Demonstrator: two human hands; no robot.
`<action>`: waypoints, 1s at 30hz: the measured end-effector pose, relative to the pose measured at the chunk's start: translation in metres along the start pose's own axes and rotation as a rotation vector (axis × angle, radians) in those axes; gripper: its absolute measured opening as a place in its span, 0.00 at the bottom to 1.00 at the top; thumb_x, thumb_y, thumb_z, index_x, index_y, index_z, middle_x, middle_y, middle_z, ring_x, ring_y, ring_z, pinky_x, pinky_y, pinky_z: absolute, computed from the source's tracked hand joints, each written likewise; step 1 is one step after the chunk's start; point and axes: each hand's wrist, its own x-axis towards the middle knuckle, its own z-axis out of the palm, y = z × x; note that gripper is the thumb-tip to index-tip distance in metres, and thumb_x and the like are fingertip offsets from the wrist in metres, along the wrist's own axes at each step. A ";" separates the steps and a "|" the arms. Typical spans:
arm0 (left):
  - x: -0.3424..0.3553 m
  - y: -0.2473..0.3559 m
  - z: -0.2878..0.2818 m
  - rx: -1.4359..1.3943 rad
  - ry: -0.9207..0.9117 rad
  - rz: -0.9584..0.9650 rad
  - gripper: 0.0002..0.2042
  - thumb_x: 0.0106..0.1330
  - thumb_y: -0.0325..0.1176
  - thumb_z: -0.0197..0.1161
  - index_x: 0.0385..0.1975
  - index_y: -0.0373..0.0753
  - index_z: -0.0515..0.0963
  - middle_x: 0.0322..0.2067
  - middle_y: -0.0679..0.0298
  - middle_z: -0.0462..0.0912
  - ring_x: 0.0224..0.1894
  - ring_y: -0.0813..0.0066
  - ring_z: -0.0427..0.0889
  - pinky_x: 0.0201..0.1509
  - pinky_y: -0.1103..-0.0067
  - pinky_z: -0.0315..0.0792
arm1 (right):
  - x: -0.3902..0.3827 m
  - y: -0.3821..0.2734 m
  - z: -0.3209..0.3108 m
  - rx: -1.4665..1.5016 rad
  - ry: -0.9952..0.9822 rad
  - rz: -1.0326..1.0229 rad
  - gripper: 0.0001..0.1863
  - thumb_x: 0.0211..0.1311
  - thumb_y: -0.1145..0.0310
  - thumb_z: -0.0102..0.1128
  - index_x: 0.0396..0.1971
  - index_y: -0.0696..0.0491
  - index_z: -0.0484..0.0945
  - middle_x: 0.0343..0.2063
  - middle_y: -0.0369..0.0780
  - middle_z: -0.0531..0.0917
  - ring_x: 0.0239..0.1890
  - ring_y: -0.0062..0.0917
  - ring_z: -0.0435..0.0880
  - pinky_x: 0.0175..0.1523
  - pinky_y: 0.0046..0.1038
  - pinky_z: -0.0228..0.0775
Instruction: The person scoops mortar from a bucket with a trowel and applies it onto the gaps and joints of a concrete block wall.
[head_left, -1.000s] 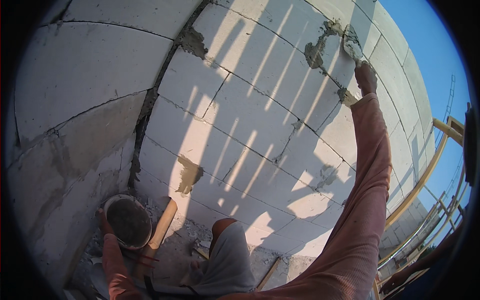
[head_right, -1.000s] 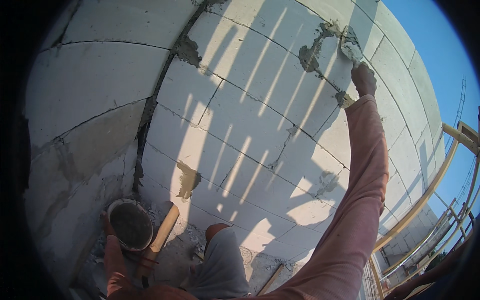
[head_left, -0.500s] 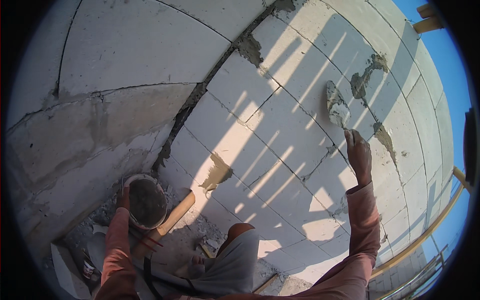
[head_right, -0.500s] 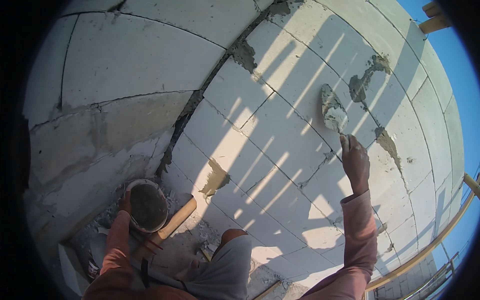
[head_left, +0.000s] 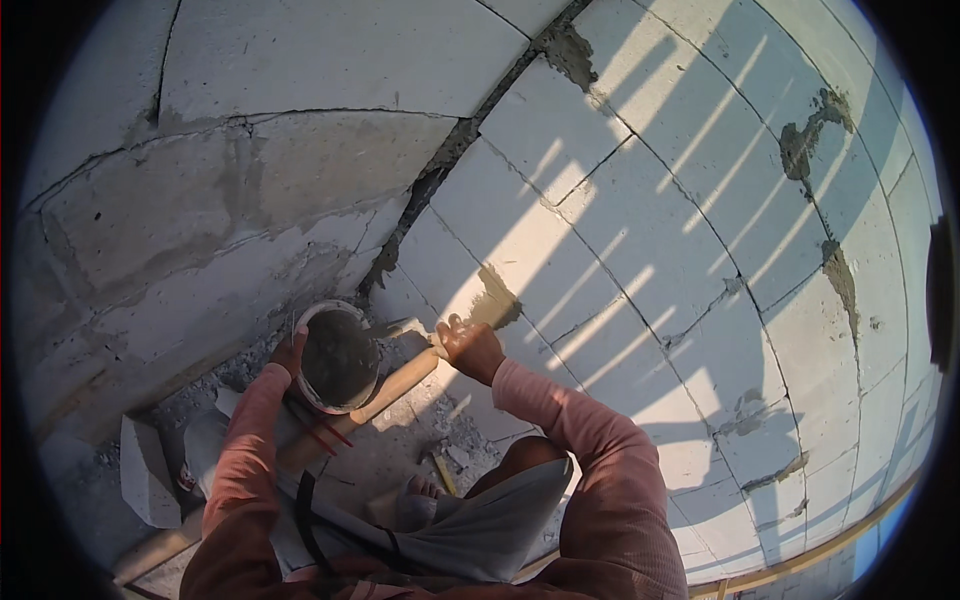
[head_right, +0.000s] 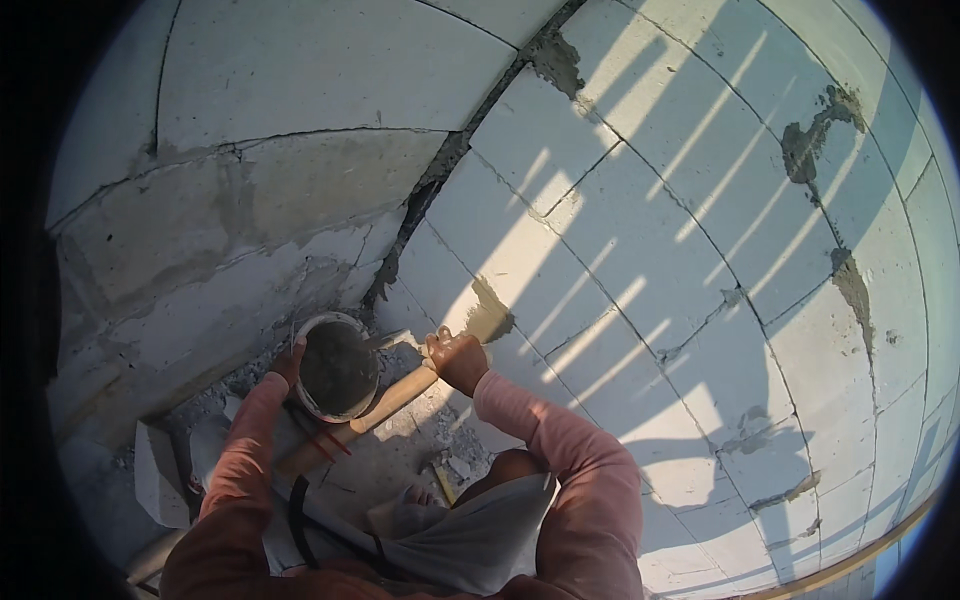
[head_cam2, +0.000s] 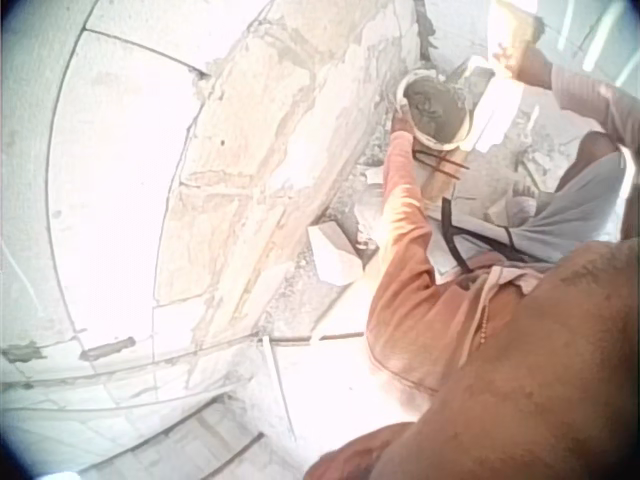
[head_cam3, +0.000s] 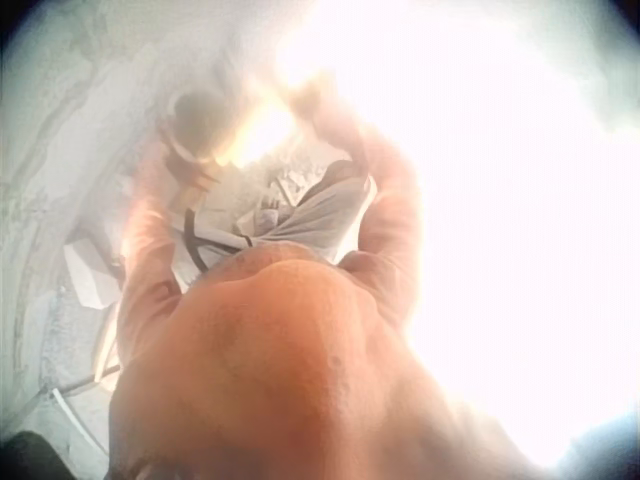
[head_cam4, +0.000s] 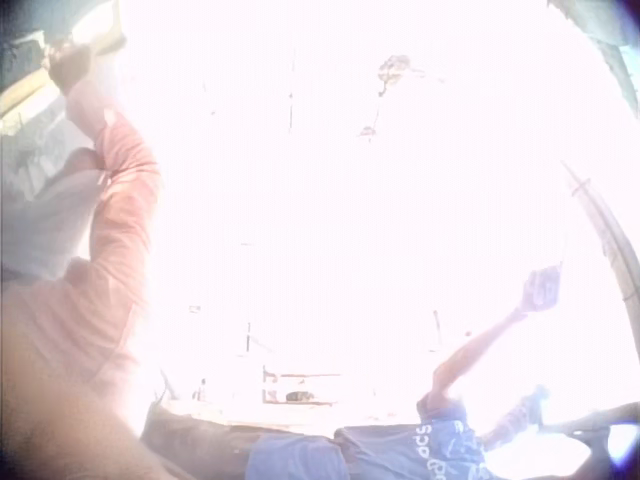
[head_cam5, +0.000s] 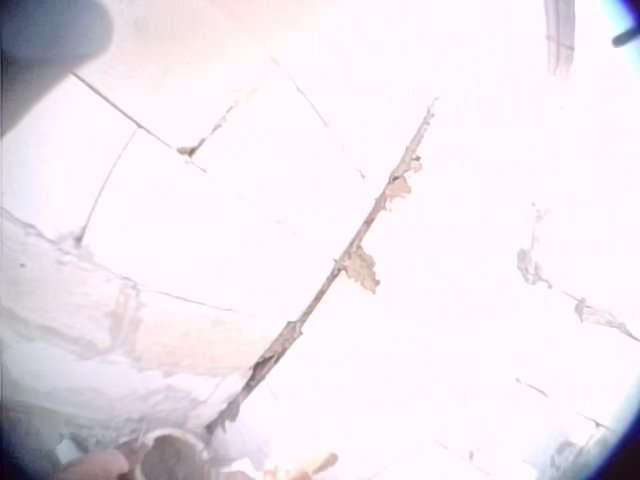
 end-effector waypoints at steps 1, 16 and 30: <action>-0.005 0.004 -0.003 0.006 -0.030 -0.051 0.44 0.68 0.71 0.37 0.67 0.36 0.68 0.65 0.44 0.71 0.70 0.49 0.66 0.73 0.67 0.57 | 0.012 -0.005 0.007 0.018 -0.007 -0.019 0.20 0.60 0.55 0.62 0.47 0.52 0.81 0.42 0.44 0.85 0.43 0.38 0.85 0.41 0.40 0.79; -0.027 0.017 -0.030 -0.175 -0.178 -0.051 0.40 0.70 0.69 0.44 0.67 0.40 0.70 0.59 0.54 0.78 0.63 0.63 0.73 0.69 0.71 0.61 | 0.089 -0.043 0.102 -0.068 -0.048 -0.254 0.06 0.56 0.67 0.58 0.26 0.50 0.84 0.33 0.46 0.88 0.31 0.37 0.87 0.32 0.38 0.78; -0.026 0.023 -0.012 -0.062 -0.071 -0.058 0.43 0.69 0.72 0.41 0.65 0.38 0.73 0.57 0.51 0.80 0.62 0.57 0.75 0.69 0.72 0.62 | 0.060 -0.089 0.103 0.232 -0.185 -0.407 0.18 0.65 0.55 0.55 0.41 0.54 0.82 0.40 0.49 0.86 0.38 0.42 0.87 0.43 0.43 0.79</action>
